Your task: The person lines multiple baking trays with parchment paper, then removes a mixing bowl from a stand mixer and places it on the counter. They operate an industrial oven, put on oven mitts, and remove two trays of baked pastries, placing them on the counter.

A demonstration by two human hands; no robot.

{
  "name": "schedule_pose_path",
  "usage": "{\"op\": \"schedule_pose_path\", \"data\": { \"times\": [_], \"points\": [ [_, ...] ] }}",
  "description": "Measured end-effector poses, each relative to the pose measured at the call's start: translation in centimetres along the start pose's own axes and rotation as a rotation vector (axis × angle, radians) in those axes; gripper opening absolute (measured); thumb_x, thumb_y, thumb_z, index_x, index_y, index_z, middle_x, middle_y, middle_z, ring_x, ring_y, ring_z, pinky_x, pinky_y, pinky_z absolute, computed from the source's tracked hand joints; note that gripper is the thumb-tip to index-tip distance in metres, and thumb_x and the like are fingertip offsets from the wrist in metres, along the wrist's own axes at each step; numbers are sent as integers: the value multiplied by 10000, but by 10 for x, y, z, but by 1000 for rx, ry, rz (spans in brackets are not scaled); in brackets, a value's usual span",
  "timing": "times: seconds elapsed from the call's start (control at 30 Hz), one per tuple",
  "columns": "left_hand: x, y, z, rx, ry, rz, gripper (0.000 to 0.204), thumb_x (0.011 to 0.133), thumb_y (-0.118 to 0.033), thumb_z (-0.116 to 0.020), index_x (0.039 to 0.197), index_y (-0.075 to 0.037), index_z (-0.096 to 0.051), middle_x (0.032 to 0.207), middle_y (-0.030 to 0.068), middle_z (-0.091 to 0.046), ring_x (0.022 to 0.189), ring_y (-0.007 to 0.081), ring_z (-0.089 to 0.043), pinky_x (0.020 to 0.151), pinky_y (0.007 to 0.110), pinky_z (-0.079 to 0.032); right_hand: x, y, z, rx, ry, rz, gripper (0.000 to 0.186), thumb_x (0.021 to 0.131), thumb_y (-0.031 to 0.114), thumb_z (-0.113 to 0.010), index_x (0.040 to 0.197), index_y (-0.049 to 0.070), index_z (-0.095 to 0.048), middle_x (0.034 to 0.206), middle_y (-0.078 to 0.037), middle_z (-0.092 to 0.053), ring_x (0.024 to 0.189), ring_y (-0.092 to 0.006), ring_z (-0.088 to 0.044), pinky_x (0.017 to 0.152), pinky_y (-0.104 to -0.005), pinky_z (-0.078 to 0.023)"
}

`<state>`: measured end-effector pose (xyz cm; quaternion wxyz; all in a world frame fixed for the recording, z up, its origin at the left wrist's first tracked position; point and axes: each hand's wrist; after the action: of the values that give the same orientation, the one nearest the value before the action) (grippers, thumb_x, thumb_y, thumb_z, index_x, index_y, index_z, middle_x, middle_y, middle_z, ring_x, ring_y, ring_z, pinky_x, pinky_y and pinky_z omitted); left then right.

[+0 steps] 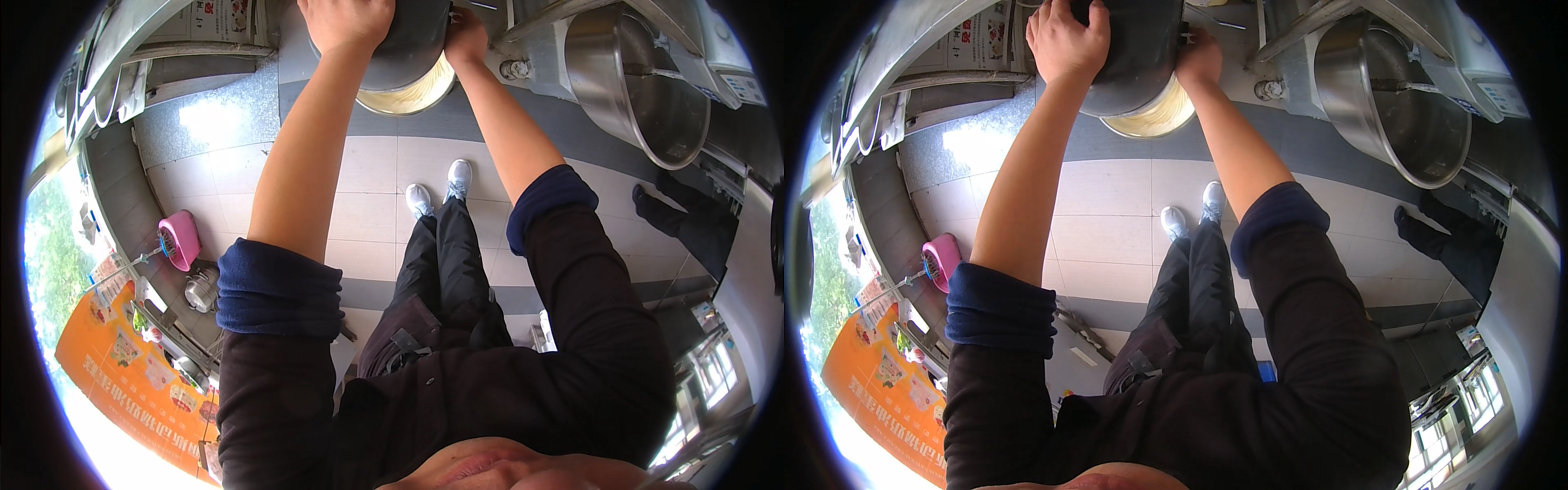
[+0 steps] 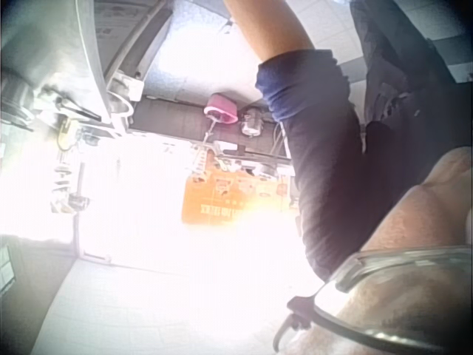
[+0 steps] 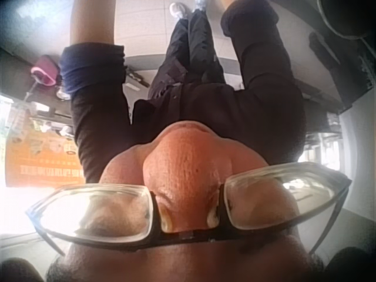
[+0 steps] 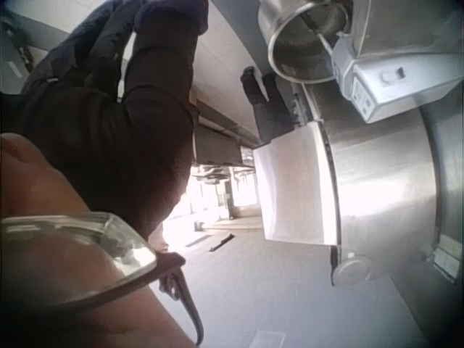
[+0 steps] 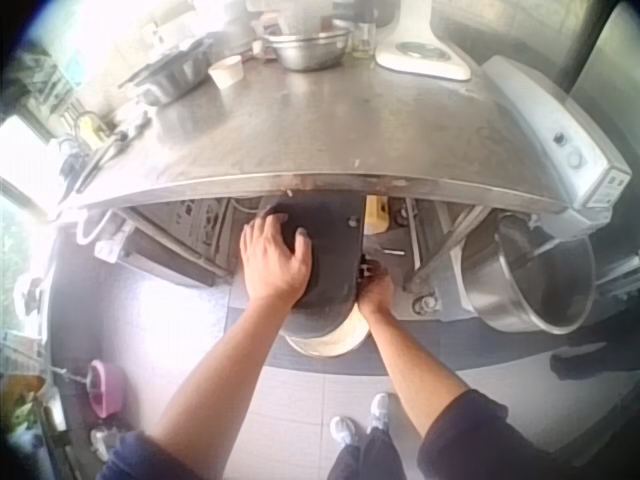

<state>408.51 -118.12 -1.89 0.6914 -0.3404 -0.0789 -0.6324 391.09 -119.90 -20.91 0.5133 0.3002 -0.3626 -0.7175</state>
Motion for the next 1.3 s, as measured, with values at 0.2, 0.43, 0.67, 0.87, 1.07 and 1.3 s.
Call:
{"op": "schedule_pose_path", "data": {
  "times": [0.2,0.43,0.67,0.87,1.07,1.3],
  "points": [
    [0,-2,1,13,-18,4,413,916,-320,-648,1177,0,-657,1210,231,-656,1219,433,-575,1146,519,-386,1,-3,0,4,20,32,306,909,188,-673,1198,107,-735,1149,-192,-745,1108,-404,-702,943,-486,-564],
    [0,-3,1,-4,-16,6,392,908,-301,-658,1162,-2,-659,1191,222,-659,1189,422,-580,1100,506,-412,-1,0,-1,5,5,29,329,892,223,-712,1189,83,-734,1126,-202,-751,1091,-412,-705,946,-486,-563],
    [0,-3,2,-18,-38,-16,380,908,-288,-665,1161,-4,-659,1197,213,-662,1188,415,-582,1087,502,-420,-1,1,0,6,-36,22,380,879,170,-684,1249,85,-702,1150,-191,-742,1116,-400,-697,955,-478,-561],
    [0,-2,0,-35,-58,-15,365,911,-280,-669,1163,-16,-660,1190,206,-663,1182,412,-581,1082,504,-422,5,-15,-6,12,-43,72,309,902,165,-628,1180,66,-722,1143,-223,-730,1102,-414,-693,945,-497,-556],
    [-2,1,6,-177,-75,47,361,926,-262,-670,1192,-18,-656,1220,211,-656,1198,416,-577,1084,498,-426,11,-63,1,172,230,-40,332,962,296,-621,1166,59,-733,1154,-235,-733,1069,-379,-704,965,-445,-549],
    [-31,70,11,-1080,-83,205,277,1024,-124,-570,1247,5,-671,1319,113,-685,1267,186,-607,1114,334,-424,-135,-121,75,255,198,-665,358,1029,383,-625,1045,46,-746,807,-26,-695,677,-106,-609,581,-273,-464]
  ]
}}
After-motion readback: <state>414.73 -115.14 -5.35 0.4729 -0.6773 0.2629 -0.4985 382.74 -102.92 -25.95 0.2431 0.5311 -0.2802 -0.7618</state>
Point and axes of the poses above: each hand's wrist, its own x-axis towards the middle knuckle, its own z-axis out of the back of the hand, y = z × x
